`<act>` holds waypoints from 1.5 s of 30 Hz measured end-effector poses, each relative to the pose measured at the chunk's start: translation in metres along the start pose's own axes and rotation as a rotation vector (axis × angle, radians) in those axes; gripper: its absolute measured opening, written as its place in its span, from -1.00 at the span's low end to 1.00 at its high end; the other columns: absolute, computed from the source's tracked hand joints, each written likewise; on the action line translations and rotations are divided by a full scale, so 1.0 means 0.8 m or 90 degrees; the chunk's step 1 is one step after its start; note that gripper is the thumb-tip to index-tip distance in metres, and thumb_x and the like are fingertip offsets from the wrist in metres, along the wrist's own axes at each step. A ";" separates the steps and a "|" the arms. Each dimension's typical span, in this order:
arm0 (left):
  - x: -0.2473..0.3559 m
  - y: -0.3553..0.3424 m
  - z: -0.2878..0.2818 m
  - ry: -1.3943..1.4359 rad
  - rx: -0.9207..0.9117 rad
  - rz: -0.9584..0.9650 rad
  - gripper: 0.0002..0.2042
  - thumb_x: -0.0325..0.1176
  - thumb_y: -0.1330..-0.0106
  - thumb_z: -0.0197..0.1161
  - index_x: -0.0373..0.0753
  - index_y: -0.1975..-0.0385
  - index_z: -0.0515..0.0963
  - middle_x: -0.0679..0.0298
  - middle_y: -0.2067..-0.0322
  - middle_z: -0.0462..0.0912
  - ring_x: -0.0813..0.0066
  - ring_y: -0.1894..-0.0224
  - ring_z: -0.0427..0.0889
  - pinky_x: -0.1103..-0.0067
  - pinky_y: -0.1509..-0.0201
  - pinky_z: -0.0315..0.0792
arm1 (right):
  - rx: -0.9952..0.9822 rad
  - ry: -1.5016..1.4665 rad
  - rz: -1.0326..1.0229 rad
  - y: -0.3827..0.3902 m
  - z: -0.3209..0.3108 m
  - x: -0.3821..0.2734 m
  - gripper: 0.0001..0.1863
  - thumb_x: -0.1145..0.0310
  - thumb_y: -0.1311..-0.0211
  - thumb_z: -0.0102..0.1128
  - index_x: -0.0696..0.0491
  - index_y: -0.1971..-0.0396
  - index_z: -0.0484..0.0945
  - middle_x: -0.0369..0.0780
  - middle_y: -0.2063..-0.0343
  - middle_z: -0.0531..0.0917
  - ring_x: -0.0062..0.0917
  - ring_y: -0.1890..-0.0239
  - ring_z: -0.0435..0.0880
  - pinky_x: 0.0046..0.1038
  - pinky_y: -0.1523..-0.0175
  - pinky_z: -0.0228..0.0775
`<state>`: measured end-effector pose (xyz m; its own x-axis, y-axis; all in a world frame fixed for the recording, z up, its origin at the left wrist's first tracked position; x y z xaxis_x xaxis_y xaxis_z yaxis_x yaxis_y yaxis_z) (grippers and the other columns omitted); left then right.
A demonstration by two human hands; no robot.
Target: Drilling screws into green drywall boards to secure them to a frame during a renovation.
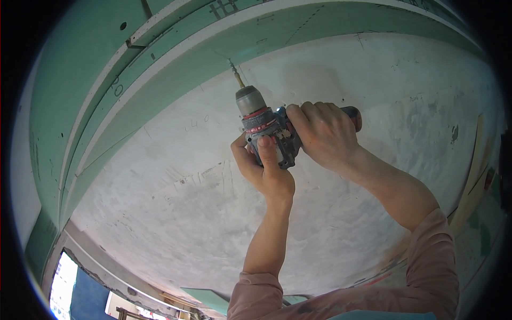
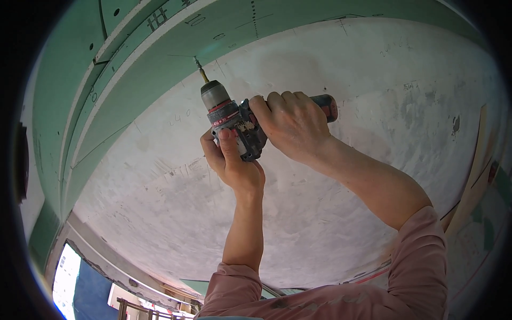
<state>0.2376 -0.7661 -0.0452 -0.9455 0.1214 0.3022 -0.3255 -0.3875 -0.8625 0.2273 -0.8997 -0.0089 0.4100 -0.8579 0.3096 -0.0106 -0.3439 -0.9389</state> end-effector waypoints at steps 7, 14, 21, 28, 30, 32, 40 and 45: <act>-0.005 -0.008 0.001 0.010 -0.017 -0.004 -0.53 0.00 -0.42 0.17 -0.37 0.09 0.33 0.24 0.37 0.53 0.65 0.36 0.45 0.67 0.29 0.40 | -0.005 0.033 -0.004 -0.007 -0.005 0.001 -0.72 0.53 0.08 0.28 0.09 0.31 0.43 -0.26 0.64 0.46 -0.44 0.60 0.55 -0.40 0.42 0.47; -0.008 -0.017 -0.001 0.115 -0.017 -0.053 -0.51 0.02 -0.39 0.21 -0.36 0.09 0.33 0.21 0.28 0.53 0.62 0.28 0.47 0.64 0.19 0.44 | 0.039 0.084 -0.017 -0.021 -0.026 -0.012 -0.63 0.50 0.06 0.28 0.13 0.17 0.46 -0.27 0.65 0.46 -0.49 0.61 0.54 -0.44 0.44 0.46; -0.035 0.063 -0.025 0.040 -0.024 -0.063 -0.56 -0.09 -0.43 0.12 -0.39 0.01 0.29 0.14 0.13 0.43 0.51 0.12 0.41 0.54 -0.02 0.34 | 0.033 0.063 -0.048 0.042 -0.019 -0.016 -0.65 0.41 0.04 0.28 0.10 0.18 0.51 -0.30 0.67 0.49 -0.54 0.63 0.51 -0.51 0.46 0.37; -0.076 0.318 -0.115 -0.184 -0.338 -0.219 -0.42 -0.02 -0.41 0.05 -0.50 -0.13 0.28 -0.06 -0.01 0.45 0.19 -0.03 0.45 0.38 -0.18 0.30 | -0.317 -0.408 0.150 0.307 0.035 -0.018 -0.48 0.27 0.07 0.30 -0.06 -0.02 0.54 -0.27 0.47 0.56 -0.34 0.34 0.59 -0.25 0.14 0.34; -0.116 0.386 -0.155 -0.364 -0.465 -0.525 -0.45 -0.02 -0.36 0.13 -0.36 -0.17 0.35 -0.03 0.05 0.54 0.16 -0.03 0.53 0.34 -0.17 0.36 | -0.482 -0.515 0.225 0.440 0.071 -0.037 -0.51 0.19 0.09 0.33 -0.12 0.04 0.56 -0.27 0.43 0.62 -0.30 0.32 0.63 -0.22 0.19 0.40; -0.146 0.491 -0.259 -0.622 -0.622 -0.719 -0.48 -0.07 -0.29 0.25 -0.23 -0.17 0.41 -0.01 0.03 0.58 0.11 -0.08 0.55 0.29 -0.18 0.40 | -0.664 -0.622 0.373 0.543 0.091 -0.067 -0.57 0.17 0.01 0.34 -0.12 0.08 0.55 -0.17 0.33 0.69 -0.18 0.24 0.68 -0.19 0.15 0.51; 0.178 0.691 -0.548 -1.056 -0.471 -1.175 -0.50 0.00 -0.22 0.36 -0.28 0.01 0.51 0.07 0.51 0.67 0.16 0.34 0.66 0.35 0.16 0.52 | -0.650 -0.767 0.400 0.744 0.124 -0.184 -0.69 0.25 -0.05 0.22 -0.01 0.17 0.54 -0.13 0.40 0.64 -0.13 0.29 0.63 -0.10 0.13 0.44; 0.356 0.697 -0.475 -1.120 -0.208 -1.308 -0.49 -0.10 -0.18 0.40 -0.33 -0.02 0.53 -0.01 0.33 0.71 0.24 0.32 0.70 0.41 0.19 0.55 | -0.674 -0.798 0.294 0.787 0.122 -0.277 -0.59 0.36 -0.04 0.20 -0.05 0.02 0.51 -0.19 0.32 0.63 -0.27 0.14 0.61 -0.18 -0.05 0.35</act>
<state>-0.2180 -0.6006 -0.5946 0.8952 -0.4434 0.0443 -0.3798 -0.7071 0.5964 0.2190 -0.8891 -0.6836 0.6070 -0.3261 -0.7247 -0.6707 -0.6994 -0.2470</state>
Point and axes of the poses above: each hand's wrist, its own y-axis away from the middle knuckle, its own z-axis out of the palm, x = y × z, the point moved 8 cm from there along -y, towards the middle knuckle
